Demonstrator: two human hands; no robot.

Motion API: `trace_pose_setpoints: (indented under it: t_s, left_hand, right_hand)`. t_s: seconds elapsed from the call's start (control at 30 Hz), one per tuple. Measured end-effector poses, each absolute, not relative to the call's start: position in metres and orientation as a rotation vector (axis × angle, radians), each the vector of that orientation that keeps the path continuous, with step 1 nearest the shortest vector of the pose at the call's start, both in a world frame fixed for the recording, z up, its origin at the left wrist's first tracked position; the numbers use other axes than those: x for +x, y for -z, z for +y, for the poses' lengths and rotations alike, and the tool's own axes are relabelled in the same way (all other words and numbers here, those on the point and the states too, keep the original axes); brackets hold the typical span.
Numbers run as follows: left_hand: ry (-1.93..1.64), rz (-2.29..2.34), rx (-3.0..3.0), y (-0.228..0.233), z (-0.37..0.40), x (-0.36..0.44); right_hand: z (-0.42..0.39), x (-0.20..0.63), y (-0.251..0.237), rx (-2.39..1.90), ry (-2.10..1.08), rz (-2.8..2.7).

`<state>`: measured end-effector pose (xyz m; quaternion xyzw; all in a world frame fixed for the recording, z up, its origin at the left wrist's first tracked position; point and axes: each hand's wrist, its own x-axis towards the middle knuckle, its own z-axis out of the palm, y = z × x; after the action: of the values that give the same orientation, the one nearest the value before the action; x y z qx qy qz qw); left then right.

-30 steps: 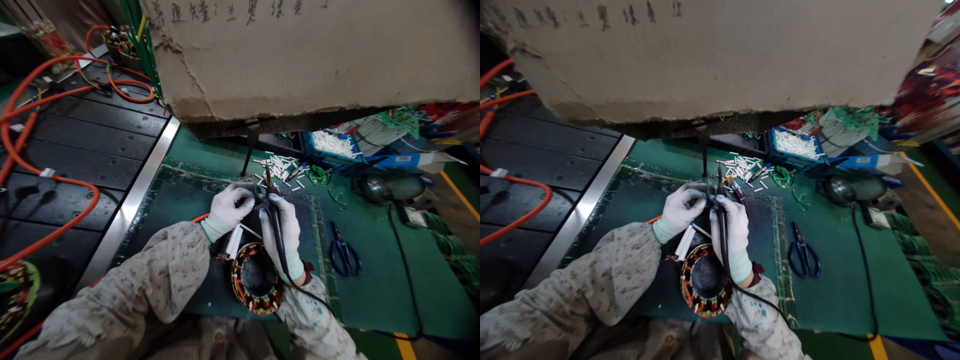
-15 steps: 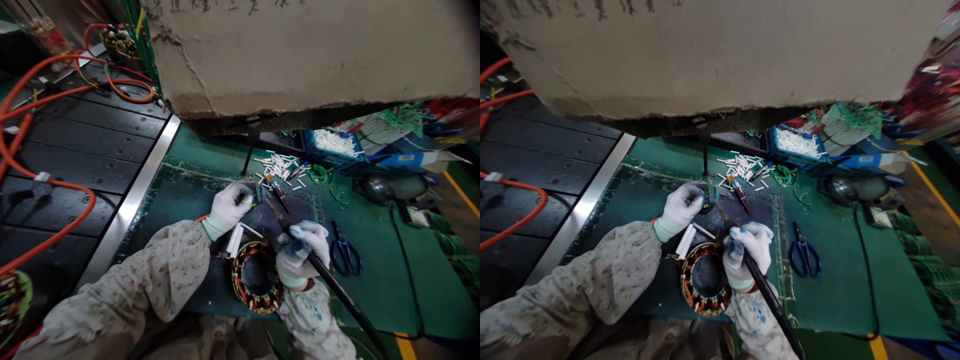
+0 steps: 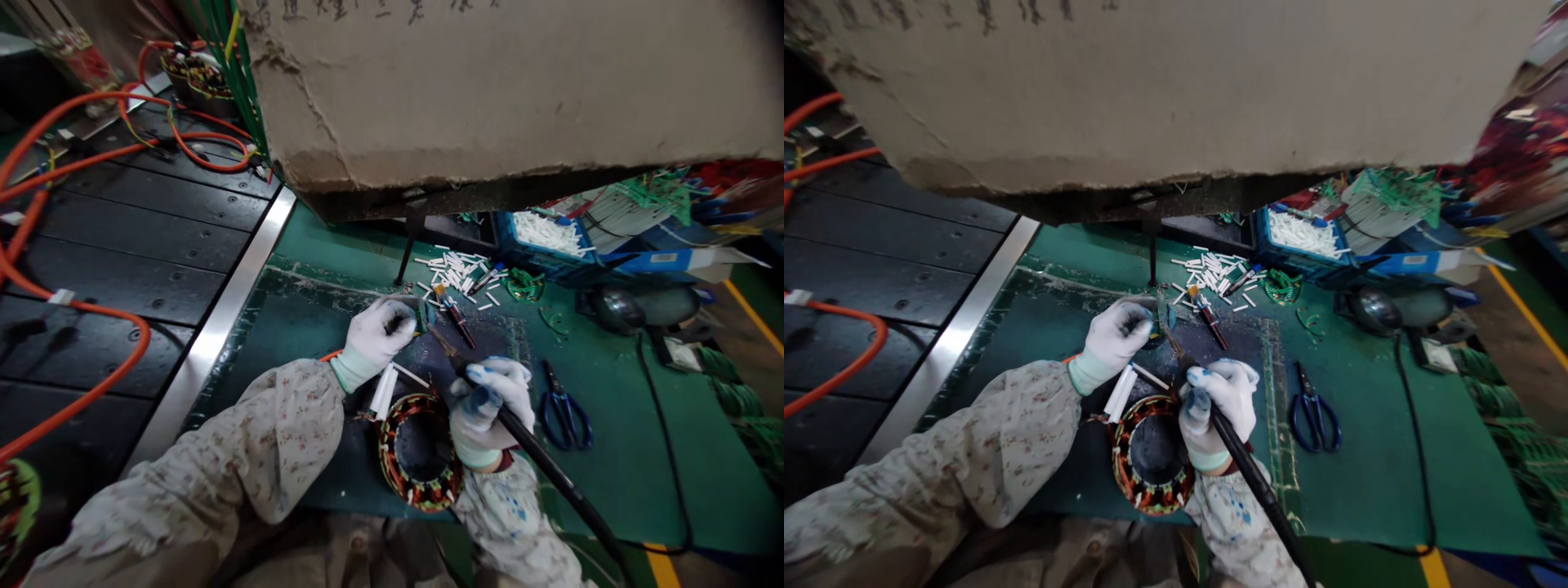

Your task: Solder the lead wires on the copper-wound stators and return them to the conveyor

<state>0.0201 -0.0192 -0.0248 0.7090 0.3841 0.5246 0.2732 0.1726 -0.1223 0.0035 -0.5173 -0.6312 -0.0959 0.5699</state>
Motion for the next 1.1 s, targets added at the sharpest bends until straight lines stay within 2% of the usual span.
trace_pose_setpoints:
  t_s: [0.17, 0.23, 0.33, 0.4, 0.57, 0.7, 0.87, 1.03, 1.1]
  left_hand:
    - [-1.409, 1.035, 1.914, 0.024, -0.020, 0.020]
    - [-1.389, 1.042, 1.909, 0.023, -0.020, 0.021]
    - [-1.389, 1.039, 1.898, 0.023, -0.020, 0.021]
    - [-1.397, 1.034, 1.896, 0.023, -0.020, 0.021]
    - [-1.417, 1.032, 1.907, 0.025, -0.019, 0.022]
    - [-1.411, 1.012, 1.923, 0.023, -0.019, 0.023]
    - [-1.308, 1.116, 2.023, 0.020, -0.016, 0.020]
    - [-1.028, 0.908, 2.105, 0.026, -0.006, 0.018]
    - [-0.947, 0.857, 2.126, 0.028, -0.004, 0.018]
  right_hand:
    - [-0.098, 0.188, -0.003, -1.326, 0.293, -1.369]
    - [-0.070, 0.206, -0.001, -1.597, 0.216, -1.327]
    - [-0.019, 0.234, 0.003, -2.228, 0.057, -1.248]
    - [0.008, 0.245, 0.006, -2.399, -0.027, -1.269]
    - [0.023, 0.251, 0.009, -2.484, -0.068, -1.359]
    - [-0.016, 0.257, 0.003, -2.566, -0.064, -1.320]
    - [-0.108, 0.255, -0.001, -2.582, 0.035, -1.284]
    - [-0.201, 0.204, 0.005, -1.958, -0.042, -1.193]
    - [-0.230, 0.168, 0.015, -1.882, -0.031, -1.274]
